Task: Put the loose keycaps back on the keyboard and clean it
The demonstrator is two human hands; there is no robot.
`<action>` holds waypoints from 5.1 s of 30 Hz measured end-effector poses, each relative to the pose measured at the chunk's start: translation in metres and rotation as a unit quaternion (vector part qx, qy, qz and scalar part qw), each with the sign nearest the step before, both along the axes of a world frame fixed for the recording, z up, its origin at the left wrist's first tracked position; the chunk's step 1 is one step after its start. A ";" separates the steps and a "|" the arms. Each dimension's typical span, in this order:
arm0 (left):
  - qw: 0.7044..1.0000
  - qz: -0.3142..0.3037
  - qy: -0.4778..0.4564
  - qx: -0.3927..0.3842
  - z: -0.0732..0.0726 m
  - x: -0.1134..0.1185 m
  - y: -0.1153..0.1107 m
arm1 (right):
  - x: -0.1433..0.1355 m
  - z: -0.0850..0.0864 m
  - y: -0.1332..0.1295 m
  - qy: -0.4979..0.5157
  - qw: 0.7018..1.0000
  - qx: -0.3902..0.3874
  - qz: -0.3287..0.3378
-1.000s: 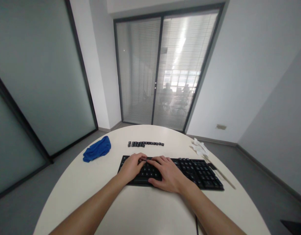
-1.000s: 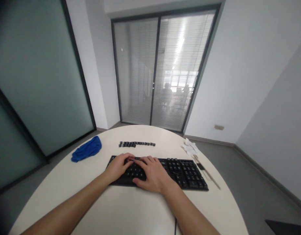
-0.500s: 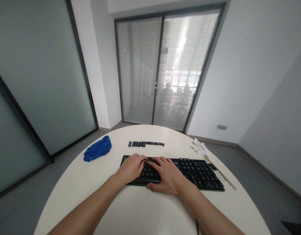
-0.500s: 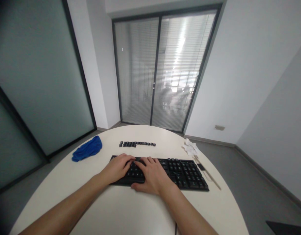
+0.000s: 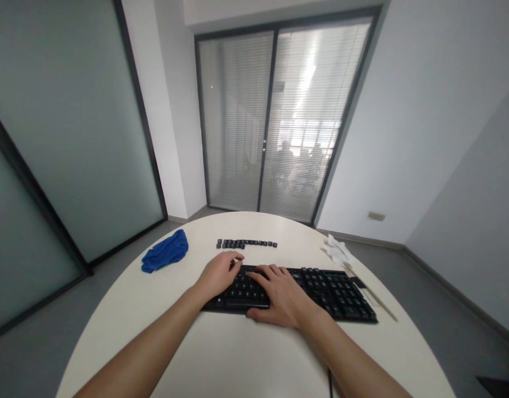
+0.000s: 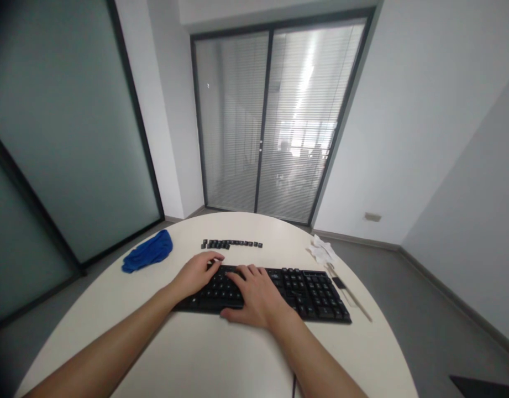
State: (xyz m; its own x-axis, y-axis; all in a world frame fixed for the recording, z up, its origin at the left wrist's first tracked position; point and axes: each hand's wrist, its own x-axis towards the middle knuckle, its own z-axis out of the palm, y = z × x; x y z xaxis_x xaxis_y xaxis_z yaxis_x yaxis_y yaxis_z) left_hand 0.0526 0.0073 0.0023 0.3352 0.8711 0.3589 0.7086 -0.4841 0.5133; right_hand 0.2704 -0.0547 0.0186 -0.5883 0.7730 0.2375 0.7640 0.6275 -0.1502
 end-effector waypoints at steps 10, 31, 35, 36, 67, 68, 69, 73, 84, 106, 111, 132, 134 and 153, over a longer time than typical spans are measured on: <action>0.988 0.005 0.146 0.043 0.012 0.008 0.053 | 0.001 0.002 0.000 0.002 1.000 -0.003 0.001; 0.979 -0.017 0.196 0.048 0.013 0.029 0.064 | 0.002 0.002 -0.001 0.004 1.000 -0.007 0.001; 0.986 -0.005 0.159 0.049 0.013 0.022 0.040 | 0.001 0.002 -0.001 0.005 1.000 -0.003 0.002; 0.988 0.000 0.145 0.046 0.011 0.019 0.033 | 0.001 0.002 -0.002 0.005 1.000 -0.001 0.001; 0.998 -0.052 0.042 -0.021 -0.006 -0.014 -0.012 | -0.001 0.002 0.000 0.009 1.000 -0.012 0.004; 0.997 -0.054 0.046 -0.019 -0.005 -0.014 -0.013 | -0.001 0.002 0.000 0.009 1.000 -0.012 0.005; 0.997 -0.057 0.052 -0.017 -0.004 -0.013 -0.013 | -0.001 0.003 0.000 0.008 1.000 -0.012 0.005; 0.994 -0.075 0.075 -0.004 -0.001 -0.012 -0.015 | -0.001 0.004 -0.001 0.001 1.000 -0.016 0.000; 0.999 -0.037 -0.016 -0.024 -0.008 -0.011 -0.011 | -0.007 0.006 -0.003 0.003 1.000 -0.012 0.019; 0.995 -0.035 0.094 -0.014 0.009 -0.019 -0.022 | -0.021 -0.001 -0.007 -0.010 1.000 -0.008 -0.018; 0.996 -0.040 0.076 -0.015 0.007 -0.020 -0.022 | -0.020 -0.003 -0.007 -0.008 1.000 -0.010 -0.014; 0.983 0.041 0.174 0.041 0.016 -0.011 0.044 | -0.017 -0.008 -0.007 0.006 1.000 -0.002 -0.011; 0.980 0.039 0.187 0.046 0.018 -0.008 0.056 | -0.016 -0.008 -0.007 0.010 1.000 -0.004 -0.012; 0.963 -0.010 0.262 0.057 0.006 0.023 0.079 | -0.015 -0.007 -0.008 0.013 1.000 0.004 -0.010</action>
